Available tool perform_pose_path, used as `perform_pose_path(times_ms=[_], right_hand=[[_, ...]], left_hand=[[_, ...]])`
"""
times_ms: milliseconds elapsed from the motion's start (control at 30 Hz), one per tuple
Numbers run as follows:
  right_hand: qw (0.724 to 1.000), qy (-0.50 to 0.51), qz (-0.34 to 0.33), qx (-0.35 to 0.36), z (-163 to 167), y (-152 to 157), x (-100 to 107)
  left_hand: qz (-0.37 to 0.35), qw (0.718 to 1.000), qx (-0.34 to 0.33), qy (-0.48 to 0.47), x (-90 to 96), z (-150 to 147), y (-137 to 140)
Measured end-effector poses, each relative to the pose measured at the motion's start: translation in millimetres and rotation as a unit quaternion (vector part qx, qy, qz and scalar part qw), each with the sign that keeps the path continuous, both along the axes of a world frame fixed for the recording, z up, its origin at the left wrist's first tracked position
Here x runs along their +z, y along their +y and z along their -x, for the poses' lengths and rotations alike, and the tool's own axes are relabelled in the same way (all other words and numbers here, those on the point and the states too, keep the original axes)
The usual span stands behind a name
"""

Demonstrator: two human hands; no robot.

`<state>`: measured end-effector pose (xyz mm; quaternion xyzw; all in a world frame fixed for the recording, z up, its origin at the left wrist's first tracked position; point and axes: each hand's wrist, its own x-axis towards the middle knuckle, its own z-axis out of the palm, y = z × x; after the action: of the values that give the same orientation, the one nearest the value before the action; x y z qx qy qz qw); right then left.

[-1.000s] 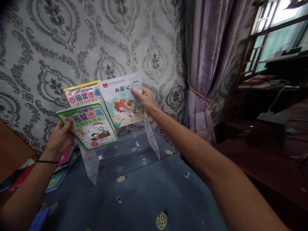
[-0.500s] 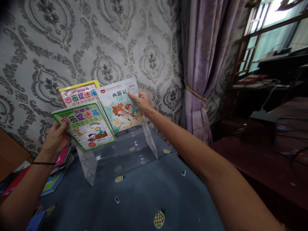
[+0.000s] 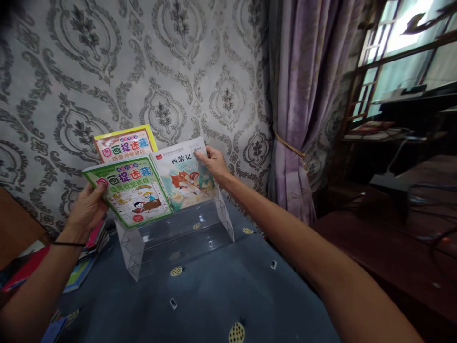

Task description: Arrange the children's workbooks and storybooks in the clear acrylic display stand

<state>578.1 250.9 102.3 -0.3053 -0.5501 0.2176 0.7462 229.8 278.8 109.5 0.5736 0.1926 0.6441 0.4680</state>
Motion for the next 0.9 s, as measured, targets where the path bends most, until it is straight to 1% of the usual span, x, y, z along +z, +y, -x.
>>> perform_pose_path(times_ms=[300, 600, 900], right_hand=[[0.998, 0.053, -0.008, -0.043, -5, 3, 11], [0.998, 0.061, 0.0, -0.025, 0, 3, 12], [0.998, 0.06, 0.011, -0.019, 1, -4, 10]], left_hand=[[0.004, 1.0, 0.006, -0.002, -3.3, 2, 7], [-0.003, 1.0, -0.006, -0.014, -3.8, 0, 6], [-0.055, 0.998, 0.012, 0.042, -9.0, 2, 13]])
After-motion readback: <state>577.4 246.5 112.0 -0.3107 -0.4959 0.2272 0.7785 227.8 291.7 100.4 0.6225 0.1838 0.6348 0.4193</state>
